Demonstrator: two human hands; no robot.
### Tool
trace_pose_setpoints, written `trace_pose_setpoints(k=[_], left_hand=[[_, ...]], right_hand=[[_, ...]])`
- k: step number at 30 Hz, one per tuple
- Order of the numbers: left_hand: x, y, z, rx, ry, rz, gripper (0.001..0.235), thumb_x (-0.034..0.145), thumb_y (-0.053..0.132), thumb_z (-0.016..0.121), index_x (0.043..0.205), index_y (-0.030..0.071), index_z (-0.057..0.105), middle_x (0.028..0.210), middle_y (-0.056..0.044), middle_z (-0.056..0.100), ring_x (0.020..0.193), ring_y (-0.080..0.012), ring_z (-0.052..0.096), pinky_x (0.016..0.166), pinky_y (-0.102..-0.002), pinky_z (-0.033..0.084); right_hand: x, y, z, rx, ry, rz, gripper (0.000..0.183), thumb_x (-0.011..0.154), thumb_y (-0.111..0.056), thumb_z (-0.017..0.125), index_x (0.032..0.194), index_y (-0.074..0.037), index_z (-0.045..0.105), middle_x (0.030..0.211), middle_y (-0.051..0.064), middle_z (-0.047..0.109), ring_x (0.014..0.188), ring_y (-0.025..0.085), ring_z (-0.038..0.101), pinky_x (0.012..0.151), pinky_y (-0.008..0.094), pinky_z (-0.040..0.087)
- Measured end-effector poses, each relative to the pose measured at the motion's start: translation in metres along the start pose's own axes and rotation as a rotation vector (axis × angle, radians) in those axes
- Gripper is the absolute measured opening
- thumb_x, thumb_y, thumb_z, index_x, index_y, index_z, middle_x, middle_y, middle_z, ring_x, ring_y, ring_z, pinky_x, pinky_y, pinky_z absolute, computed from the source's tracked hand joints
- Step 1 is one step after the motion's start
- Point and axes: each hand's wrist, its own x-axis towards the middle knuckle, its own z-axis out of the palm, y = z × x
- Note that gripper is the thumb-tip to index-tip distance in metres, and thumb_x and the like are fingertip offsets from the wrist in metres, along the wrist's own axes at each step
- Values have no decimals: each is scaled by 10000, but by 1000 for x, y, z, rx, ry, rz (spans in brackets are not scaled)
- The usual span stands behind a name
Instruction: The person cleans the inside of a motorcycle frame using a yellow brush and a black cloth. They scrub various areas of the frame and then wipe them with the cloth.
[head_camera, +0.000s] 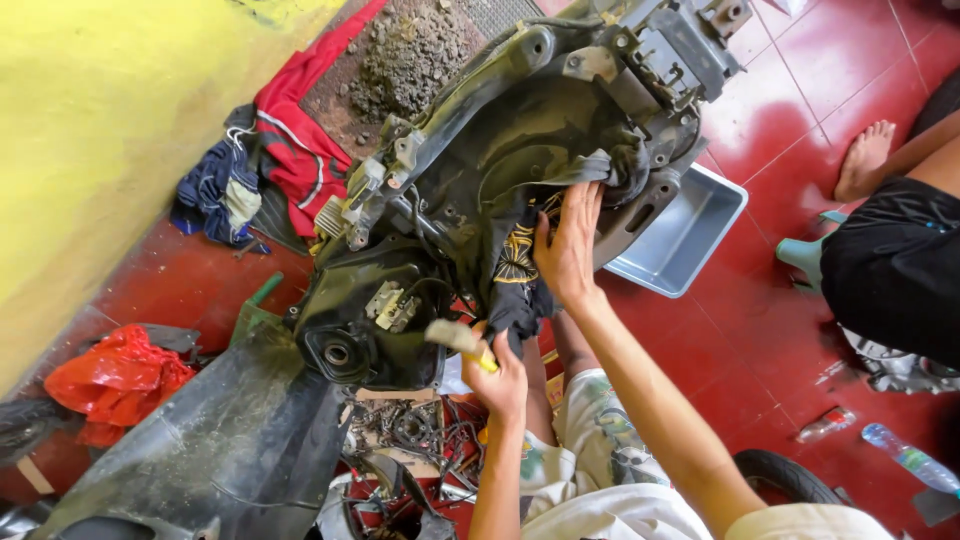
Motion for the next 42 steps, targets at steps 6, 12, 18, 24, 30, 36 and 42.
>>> trace_pose_setpoints(k=[6, 12, 18, 24, 30, 36, 42], left_hand=[[97, 101, -15, -57, 34, 250, 210, 939, 177, 724, 974, -25, 677, 951, -126, 749, 785, -226, 723, 819, -338, 576], [196, 87, 40, -25, -253, 139, 232, 937, 52, 766, 1128, -56, 690, 995, -248, 734, 968, -462, 715, 851, -484, 565], [178, 79, 54, 143, -357, 105, 286, 982, 266, 731, 995, -10, 655, 733, -198, 597, 738, -454, 660, 693, -493, 527], [124, 76, 56, 215, -534, 172, 300, 1045, 298, 582, 1029, -2, 587, 815, -168, 566, 765, -433, 631, 682, -468, 531], [112, 95, 63, 203, -873, 577, 286, 951, 310, 588, 1039, 41, 548, 930, -135, 555, 915, -351, 562, 784, -454, 439], [155, 75, 145, 76, -813, 693, 228, 1014, 256, 556, 1126, 103, 682, 1149, -94, 665, 1148, -300, 635, 938, -410, 481], [175, 1, 223, 532, -753, 656, 609, 951, 291, 722, 1434, -12, 507, 1423, -247, 552, 1345, -392, 536, 1114, -528, 422]], right_hand=[[9, -50, -16, 563, 215, 438, 1260, 805, 140, 728, 1631, -66, -201, 1695, 296, 149, 1480, 544, 303, 1074, 668, 411], [47, -44, 4, 183, 469, 555, 1152, 916, -138, 849, 1672, -40, -15, 1705, 250, 119, 1594, 361, 194, 1310, 514, 176], [51, -64, -18, 237, 109, 462, 585, 960, -20, 677, 1507, 65, 487, 1636, 320, 255, 1520, 519, 193, 1114, 799, 117], [-6, -76, -79, 799, -199, 307, 480, 1055, -290, 548, 1422, 18, 578, 1556, 293, 433, 1482, 501, 214, 1184, 677, 198], [-40, -59, -102, 918, 38, 470, 283, 1059, -140, 520, 1268, -23, 670, 1466, 191, 569, 1297, 318, 571, 1061, 571, 457], [-27, -19, -130, 721, 544, 439, 293, 1147, -202, 253, 1178, 5, 457, 1081, 218, 679, 885, 335, 748, 722, 400, 627], [-29, 53, -92, 635, 761, 659, 251, 1162, -263, 283, 1185, -83, 456, 1029, 51, 593, 824, 110, 602, 548, 188, 464]])
